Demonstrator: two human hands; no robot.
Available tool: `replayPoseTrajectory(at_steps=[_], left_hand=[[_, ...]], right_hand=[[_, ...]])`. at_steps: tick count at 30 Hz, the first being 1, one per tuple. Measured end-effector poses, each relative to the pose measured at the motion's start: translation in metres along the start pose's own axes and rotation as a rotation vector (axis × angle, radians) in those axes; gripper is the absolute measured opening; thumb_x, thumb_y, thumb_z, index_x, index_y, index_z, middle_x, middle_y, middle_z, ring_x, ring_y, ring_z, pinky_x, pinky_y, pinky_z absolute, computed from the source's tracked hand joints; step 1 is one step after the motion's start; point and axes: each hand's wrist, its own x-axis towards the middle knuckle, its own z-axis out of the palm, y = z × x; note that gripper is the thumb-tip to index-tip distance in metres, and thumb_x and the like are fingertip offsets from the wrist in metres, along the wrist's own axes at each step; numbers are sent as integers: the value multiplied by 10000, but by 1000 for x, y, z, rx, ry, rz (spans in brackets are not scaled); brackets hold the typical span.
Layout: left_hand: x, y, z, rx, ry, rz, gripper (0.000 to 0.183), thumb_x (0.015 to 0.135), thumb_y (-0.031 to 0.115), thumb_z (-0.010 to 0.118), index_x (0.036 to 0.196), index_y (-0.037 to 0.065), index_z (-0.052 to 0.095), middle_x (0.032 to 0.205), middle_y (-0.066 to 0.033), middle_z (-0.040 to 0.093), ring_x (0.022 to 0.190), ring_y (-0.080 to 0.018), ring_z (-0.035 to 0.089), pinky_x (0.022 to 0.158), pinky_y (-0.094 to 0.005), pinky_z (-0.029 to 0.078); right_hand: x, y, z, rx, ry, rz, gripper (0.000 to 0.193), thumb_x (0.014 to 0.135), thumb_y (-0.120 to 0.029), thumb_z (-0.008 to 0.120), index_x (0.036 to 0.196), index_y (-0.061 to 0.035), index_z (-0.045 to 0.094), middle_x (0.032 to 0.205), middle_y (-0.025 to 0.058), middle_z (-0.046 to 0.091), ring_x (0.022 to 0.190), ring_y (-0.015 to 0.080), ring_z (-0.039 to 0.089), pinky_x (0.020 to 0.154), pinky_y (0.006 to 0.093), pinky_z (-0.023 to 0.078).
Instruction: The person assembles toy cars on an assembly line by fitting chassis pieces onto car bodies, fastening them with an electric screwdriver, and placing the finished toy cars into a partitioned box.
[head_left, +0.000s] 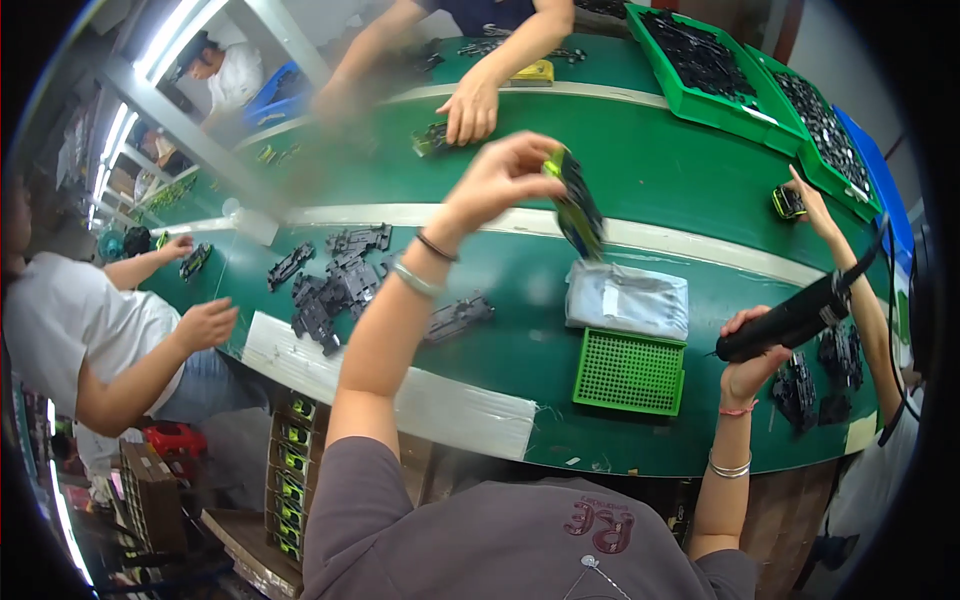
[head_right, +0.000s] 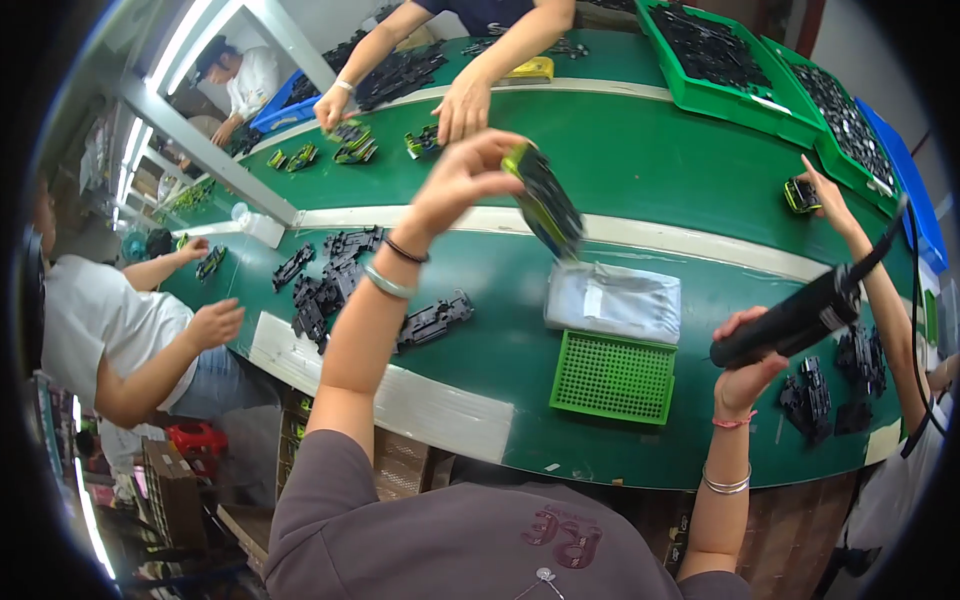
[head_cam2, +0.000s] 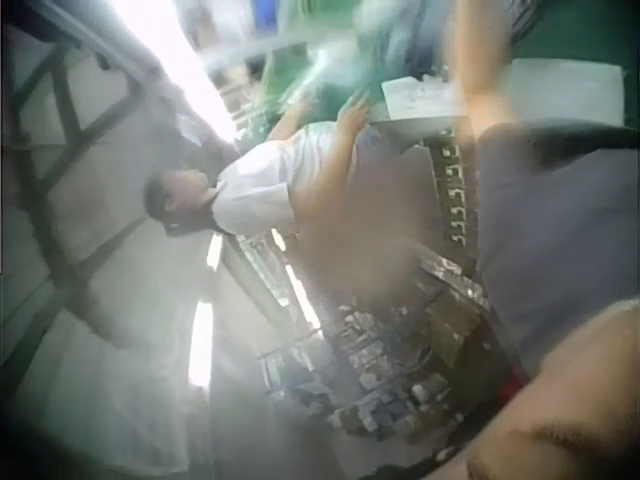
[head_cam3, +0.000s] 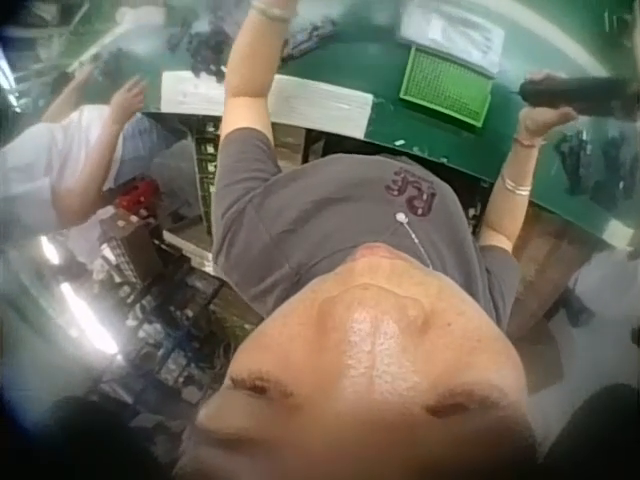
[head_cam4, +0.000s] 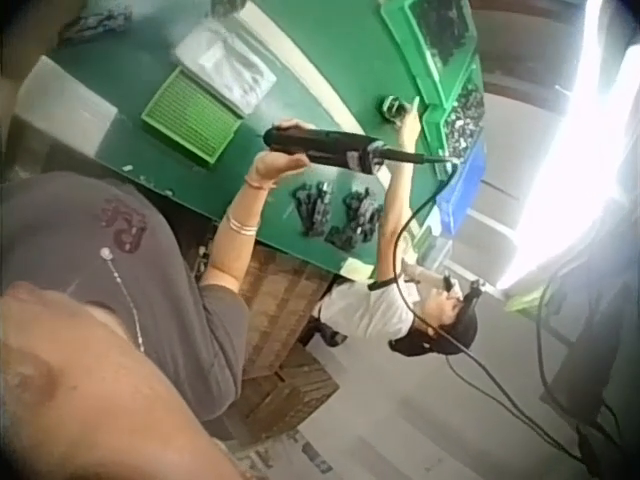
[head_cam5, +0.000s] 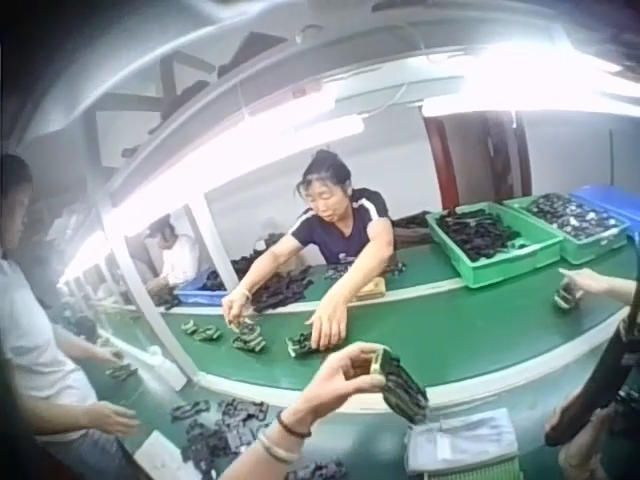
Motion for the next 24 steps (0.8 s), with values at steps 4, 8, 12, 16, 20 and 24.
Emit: replayPoseTrajectory(at_steps=[4, 8, 12, 16, 20, 24], left_hand=[[25, 19, -47, 413, 91, -20, 491, 712, 152, 728, 1139, -3, 540, 940, -65, 608, 844, -123, 589, 760, -242, 475], [67, -5, -71, 1508, -162, -162, 502, 598, 291, 763, 1009, 35, 633, 762, -148, 642, 800, -240, 636, 718, -317, 497], [102, -47, -58, 1691, -449, -448, 498, 577, 329, 762, 965, 36, 656, 852, -180, 655, 838, -305, 629, 765, -357, 495], [137, -53, -14, 1216, -284, -109, 493, 648, 381, 729, 988, 31, 651, 968, -196, 635, 917, -330, 603, 824, -378, 480], [186, -49, 43, 1229, -250, 146, 456, 775, 384, 633, 1085, 50, 612, 1064, -188, 608, 1015, -328, 563, 876, -369, 446], [226, -77, 120, 1236, -370, 180, 445, 834, 331, 568, 1196, 75, 537, 1255, -230, 472, 1172, -341, 448, 982, -390, 370]], right_hand=[[-3, 4, 2, -74, -55, 21, 848, 646, -822, 434, 962, -35, 455, 713, 68, 487, 649, 163, 492, 607, 273, 410], [-3, -2, 10, -102, -53, -47, 840, 678, -795, 455, 878, 18, 519, 681, 59, 533, 611, 123, 528, 534, 227, 385], [-2, -5, 8, -144, -43, -46, 854, 671, -808, 441, 849, 22, 534, 675, 53, 544, 610, 115, 540, 524, 222, 388], [-1, -6, 2, -147, -65, -45, 852, 673, -800, 450, 863, 25, 545, 686, 64, 558, 617, 118, 544, 538, 229, 406], [-1, -10, 7, -99, -76, -32, 830, 672, -766, 507, 879, 36, 551, 695, 66, 561, 635, 128, 549, 564, 252, 432], [1, -11, 5, -109, -92, -22, 836, 656, -758, 534, 873, 49, 546, 709, 67, 565, 651, 128, 549, 574, 255, 438]])
